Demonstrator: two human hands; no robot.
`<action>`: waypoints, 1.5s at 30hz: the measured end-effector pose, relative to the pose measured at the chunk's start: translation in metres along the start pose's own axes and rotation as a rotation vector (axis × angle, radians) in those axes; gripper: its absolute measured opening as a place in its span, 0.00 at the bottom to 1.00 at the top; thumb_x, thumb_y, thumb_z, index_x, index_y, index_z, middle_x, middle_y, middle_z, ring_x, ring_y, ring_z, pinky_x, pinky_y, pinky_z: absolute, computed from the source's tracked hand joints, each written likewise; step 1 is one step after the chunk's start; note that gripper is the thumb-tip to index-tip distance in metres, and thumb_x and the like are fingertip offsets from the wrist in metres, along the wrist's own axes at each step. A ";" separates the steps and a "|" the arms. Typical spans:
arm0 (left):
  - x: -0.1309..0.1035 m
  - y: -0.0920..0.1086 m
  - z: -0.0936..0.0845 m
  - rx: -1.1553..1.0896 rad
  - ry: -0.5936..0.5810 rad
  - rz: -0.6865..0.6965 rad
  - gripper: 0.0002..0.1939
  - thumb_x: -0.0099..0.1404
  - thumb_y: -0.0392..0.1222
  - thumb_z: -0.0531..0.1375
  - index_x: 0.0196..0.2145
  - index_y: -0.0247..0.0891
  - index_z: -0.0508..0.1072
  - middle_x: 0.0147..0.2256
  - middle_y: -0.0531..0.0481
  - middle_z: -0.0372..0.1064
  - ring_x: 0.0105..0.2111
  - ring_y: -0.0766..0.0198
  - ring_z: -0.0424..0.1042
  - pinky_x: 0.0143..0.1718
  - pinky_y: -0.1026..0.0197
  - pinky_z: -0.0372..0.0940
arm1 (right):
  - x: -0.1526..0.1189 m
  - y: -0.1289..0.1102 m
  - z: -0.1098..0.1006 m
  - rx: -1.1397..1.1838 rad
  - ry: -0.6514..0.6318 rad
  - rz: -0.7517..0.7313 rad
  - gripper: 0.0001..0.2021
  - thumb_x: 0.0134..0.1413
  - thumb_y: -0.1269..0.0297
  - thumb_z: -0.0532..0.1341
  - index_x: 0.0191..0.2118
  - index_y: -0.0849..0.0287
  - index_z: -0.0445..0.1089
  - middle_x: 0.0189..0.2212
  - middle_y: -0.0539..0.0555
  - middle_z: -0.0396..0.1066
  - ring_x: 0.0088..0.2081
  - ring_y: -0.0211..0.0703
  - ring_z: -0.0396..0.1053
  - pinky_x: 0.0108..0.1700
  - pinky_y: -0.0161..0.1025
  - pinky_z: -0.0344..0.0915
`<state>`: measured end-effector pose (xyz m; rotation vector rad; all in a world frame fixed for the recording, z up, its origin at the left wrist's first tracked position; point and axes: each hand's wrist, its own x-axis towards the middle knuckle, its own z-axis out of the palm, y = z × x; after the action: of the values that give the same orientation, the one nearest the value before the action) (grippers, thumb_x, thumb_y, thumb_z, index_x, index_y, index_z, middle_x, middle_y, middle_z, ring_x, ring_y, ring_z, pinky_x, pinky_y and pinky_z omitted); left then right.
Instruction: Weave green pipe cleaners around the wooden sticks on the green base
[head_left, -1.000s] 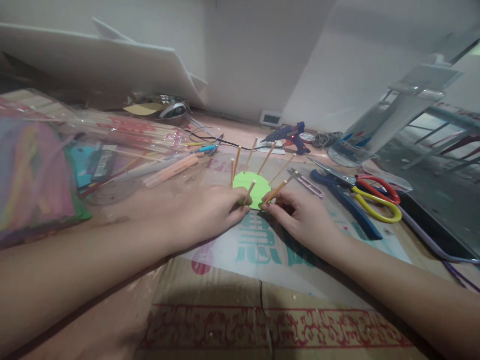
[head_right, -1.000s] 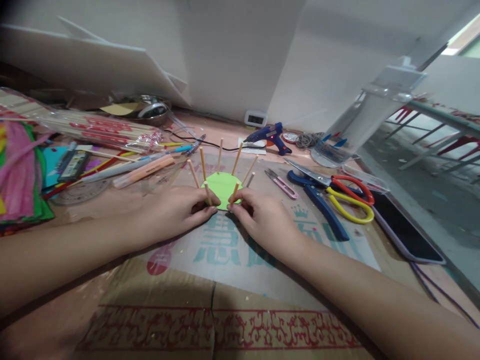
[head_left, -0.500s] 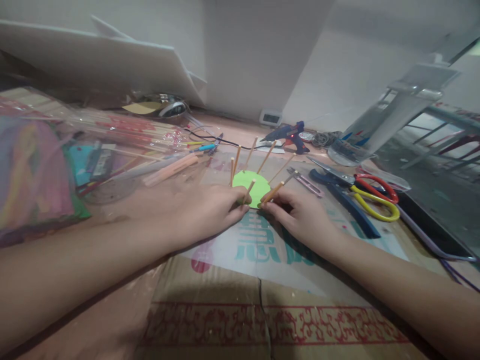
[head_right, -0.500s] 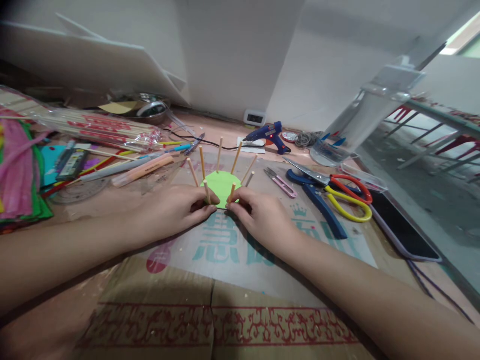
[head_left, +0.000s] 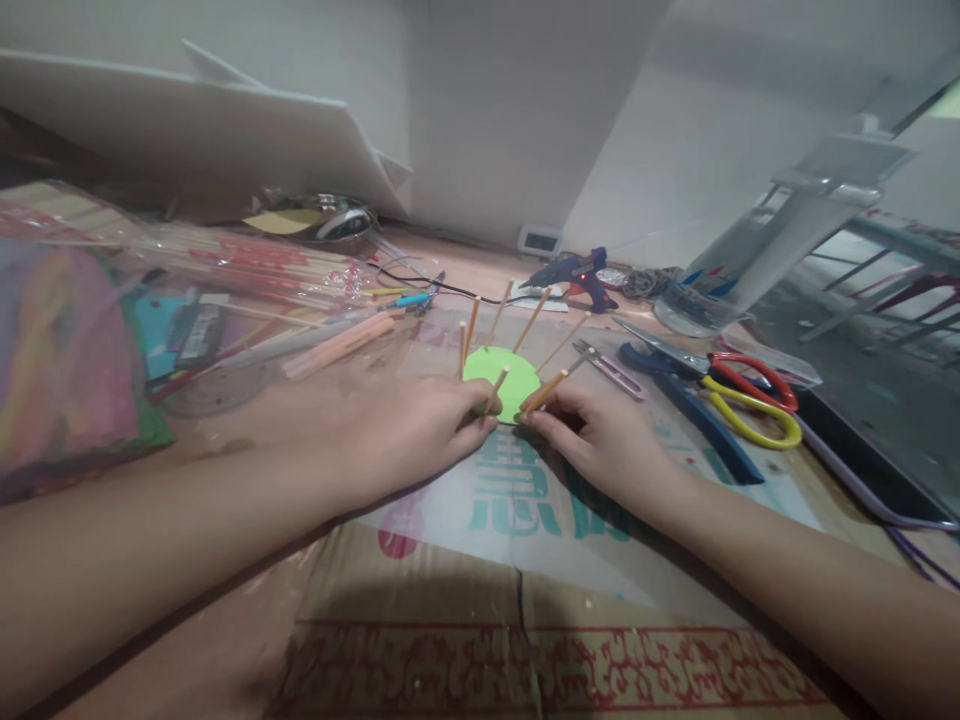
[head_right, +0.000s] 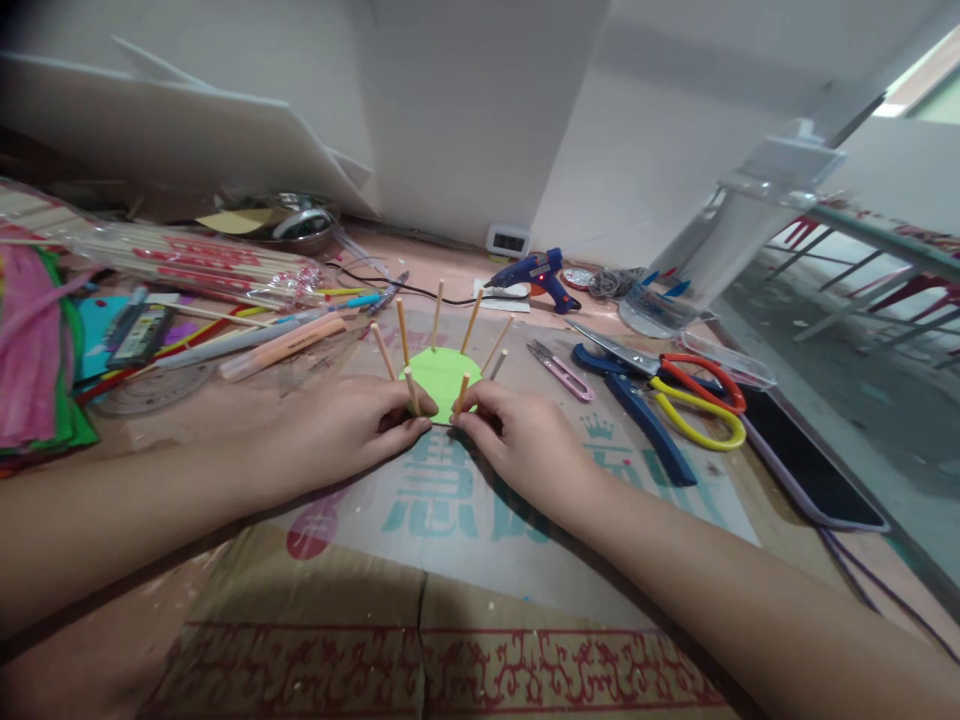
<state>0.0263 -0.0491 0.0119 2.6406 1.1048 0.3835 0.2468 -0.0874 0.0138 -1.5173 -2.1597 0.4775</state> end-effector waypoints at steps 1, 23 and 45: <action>0.000 0.000 0.000 0.008 0.000 -0.001 0.11 0.69 0.47 0.54 0.41 0.44 0.75 0.34 0.51 0.78 0.34 0.56 0.76 0.30 0.59 0.57 | 0.000 0.000 0.000 -0.001 -0.005 -0.003 0.07 0.62 0.63 0.59 0.38 0.56 0.73 0.29 0.49 0.76 0.29 0.39 0.70 0.31 0.35 0.59; 0.001 0.001 0.000 -0.035 -0.021 0.012 0.11 0.70 0.45 0.54 0.42 0.42 0.76 0.36 0.51 0.78 0.35 0.58 0.76 0.33 0.59 0.60 | 0.000 -0.004 -0.002 0.041 0.066 -0.015 0.08 0.62 0.61 0.60 0.41 0.57 0.73 0.26 0.49 0.75 0.26 0.37 0.68 0.30 0.34 0.59; 0.001 0.002 -0.001 -0.014 -0.014 -0.002 0.12 0.70 0.46 0.54 0.42 0.43 0.76 0.36 0.51 0.78 0.35 0.57 0.76 0.32 0.59 0.60 | 0.001 -0.002 -0.001 0.014 0.031 -0.021 0.07 0.62 0.63 0.59 0.37 0.57 0.74 0.26 0.49 0.75 0.27 0.38 0.68 0.30 0.34 0.59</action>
<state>0.0278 -0.0493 0.0136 2.6260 1.0961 0.3707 0.2453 -0.0873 0.0158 -1.4836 -2.1420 0.4586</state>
